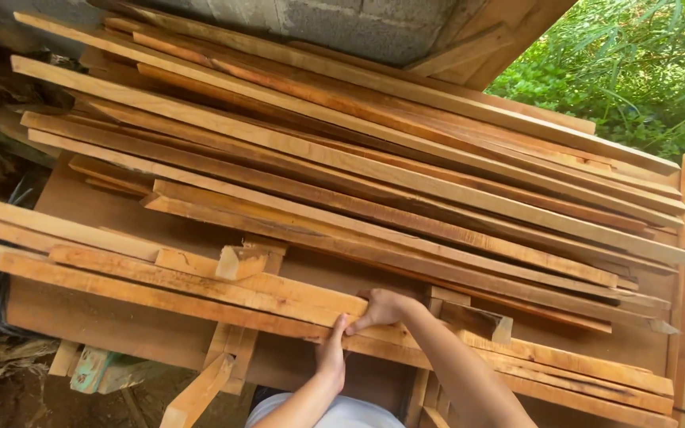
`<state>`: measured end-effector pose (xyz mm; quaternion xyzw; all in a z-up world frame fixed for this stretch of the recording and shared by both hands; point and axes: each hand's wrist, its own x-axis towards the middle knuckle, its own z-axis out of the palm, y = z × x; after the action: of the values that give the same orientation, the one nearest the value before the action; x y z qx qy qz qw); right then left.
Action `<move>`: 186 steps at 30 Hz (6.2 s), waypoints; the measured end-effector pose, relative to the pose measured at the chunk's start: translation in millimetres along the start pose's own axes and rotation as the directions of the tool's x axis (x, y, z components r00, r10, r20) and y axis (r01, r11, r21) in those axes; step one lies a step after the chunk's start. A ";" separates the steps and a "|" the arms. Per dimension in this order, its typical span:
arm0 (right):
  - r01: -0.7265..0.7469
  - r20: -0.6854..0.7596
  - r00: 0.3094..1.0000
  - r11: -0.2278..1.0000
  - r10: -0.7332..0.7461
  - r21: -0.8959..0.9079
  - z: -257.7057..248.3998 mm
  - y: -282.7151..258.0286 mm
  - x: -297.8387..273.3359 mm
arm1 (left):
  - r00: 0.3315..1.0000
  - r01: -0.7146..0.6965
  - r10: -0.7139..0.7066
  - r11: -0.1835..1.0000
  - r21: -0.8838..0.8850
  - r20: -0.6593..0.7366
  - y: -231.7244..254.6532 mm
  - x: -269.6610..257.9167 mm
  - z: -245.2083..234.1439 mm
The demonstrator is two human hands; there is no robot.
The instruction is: Bundling wood stakes together using plastic ties.
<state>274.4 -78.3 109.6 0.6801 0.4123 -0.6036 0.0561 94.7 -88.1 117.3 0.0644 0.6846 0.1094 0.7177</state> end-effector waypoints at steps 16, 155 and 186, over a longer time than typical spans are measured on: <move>0.139 -0.078 0.987 0.990 -0.142 -0.038 -2.1 -40.7 -9.9 | 0.989 -0.119 0.141 0.949 -0.294 0.053 13.1 13.1 -24.9; -0.056 -0.808 0.586 0.992 -0.057 -0.111 154.5 -230.5 84.6 | 0.558 -0.401 0.442 -0.597 0.695 0.702 271.8 77.6 -249.2; 0.316 -0.243 0.935 0.920 -0.260 0.231 165.7 -569.4 146.0 | 0.471 -0.597 0.845 0.095 0.797 0.252 452.0 181.3 -620.6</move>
<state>-221.8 270.9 179.0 0.6723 0.4269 -0.5807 -0.1689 -548.1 358.2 17.6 0.6976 0.6138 0.1330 0.3448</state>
